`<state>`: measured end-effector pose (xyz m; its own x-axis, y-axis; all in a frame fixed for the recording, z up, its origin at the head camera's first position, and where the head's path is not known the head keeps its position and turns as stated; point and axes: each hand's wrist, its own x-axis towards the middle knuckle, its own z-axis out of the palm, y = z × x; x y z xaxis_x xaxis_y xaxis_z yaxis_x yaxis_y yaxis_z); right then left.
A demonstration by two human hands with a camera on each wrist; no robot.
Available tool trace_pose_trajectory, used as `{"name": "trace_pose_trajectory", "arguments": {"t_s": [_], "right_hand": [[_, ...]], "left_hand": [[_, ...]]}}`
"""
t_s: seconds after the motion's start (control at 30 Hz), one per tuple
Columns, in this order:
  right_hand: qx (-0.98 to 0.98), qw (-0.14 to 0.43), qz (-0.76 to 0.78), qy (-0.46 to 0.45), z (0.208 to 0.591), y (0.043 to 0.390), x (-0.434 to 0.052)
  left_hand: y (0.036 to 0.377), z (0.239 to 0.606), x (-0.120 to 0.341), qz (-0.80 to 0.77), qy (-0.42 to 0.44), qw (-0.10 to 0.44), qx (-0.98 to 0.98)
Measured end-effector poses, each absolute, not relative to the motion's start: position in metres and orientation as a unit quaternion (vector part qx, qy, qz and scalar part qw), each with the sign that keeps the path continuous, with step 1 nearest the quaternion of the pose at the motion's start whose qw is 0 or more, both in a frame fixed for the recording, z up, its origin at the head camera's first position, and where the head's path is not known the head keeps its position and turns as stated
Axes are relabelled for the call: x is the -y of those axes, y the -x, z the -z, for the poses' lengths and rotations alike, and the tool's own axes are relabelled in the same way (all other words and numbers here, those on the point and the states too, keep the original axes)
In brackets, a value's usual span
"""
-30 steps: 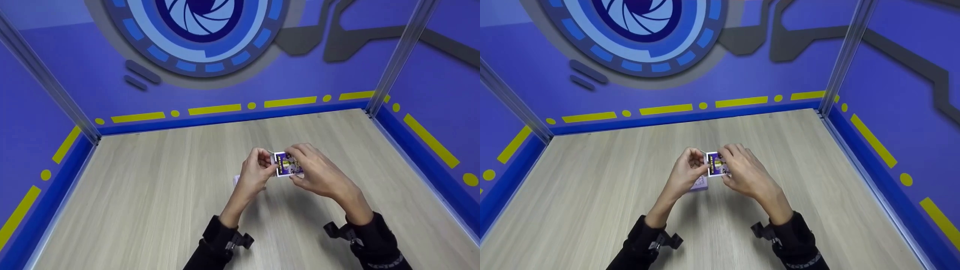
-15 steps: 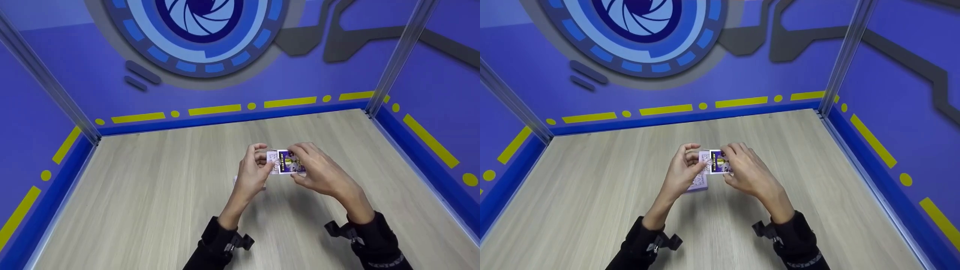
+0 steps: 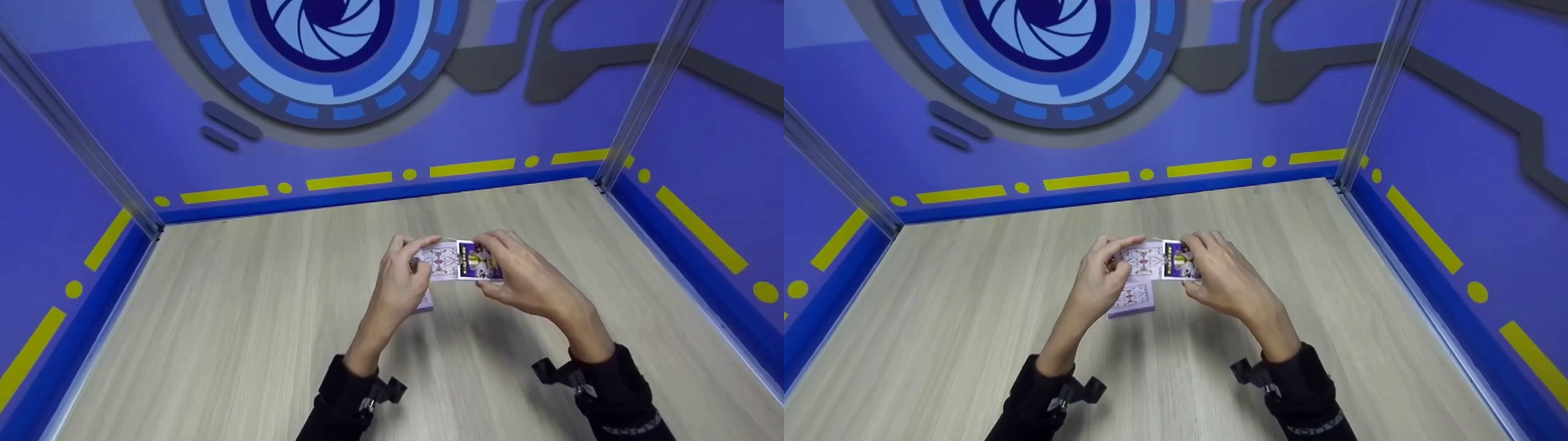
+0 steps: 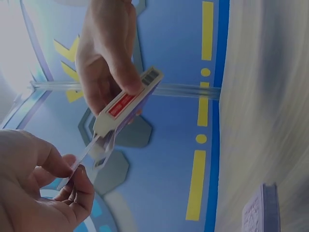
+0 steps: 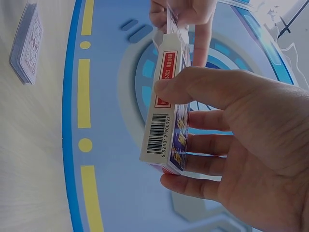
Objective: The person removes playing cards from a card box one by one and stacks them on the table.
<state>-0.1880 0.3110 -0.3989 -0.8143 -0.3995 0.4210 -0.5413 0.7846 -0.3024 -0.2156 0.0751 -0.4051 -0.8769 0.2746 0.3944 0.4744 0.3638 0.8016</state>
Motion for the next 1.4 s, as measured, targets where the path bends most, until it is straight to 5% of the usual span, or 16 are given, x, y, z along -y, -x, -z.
{"name": "trace_pose_trajectory", "arguments": {"t_s": [0.27,0.57,1.13,1.4], "right_hand": [[0.926,0.172,-0.211,-0.261,0.398,0.189,-0.312],[0.927,0.169,-0.211,-0.261,0.399,0.188,-0.312],[0.941,0.130,-0.236,-0.207,0.388,0.185,-0.331],[0.938,0.136,-0.241,-0.207,0.390,0.183,-0.333]], "left_hand": [[0.213,0.402,-0.063,0.379,0.290,0.073,0.876],[0.215,0.403,-0.059,0.248,0.312,0.143,0.906],[0.235,0.392,-0.010,0.346,0.249,0.112,0.898],[0.235,0.395,-0.007,0.318,0.235,0.044,0.918]]}}
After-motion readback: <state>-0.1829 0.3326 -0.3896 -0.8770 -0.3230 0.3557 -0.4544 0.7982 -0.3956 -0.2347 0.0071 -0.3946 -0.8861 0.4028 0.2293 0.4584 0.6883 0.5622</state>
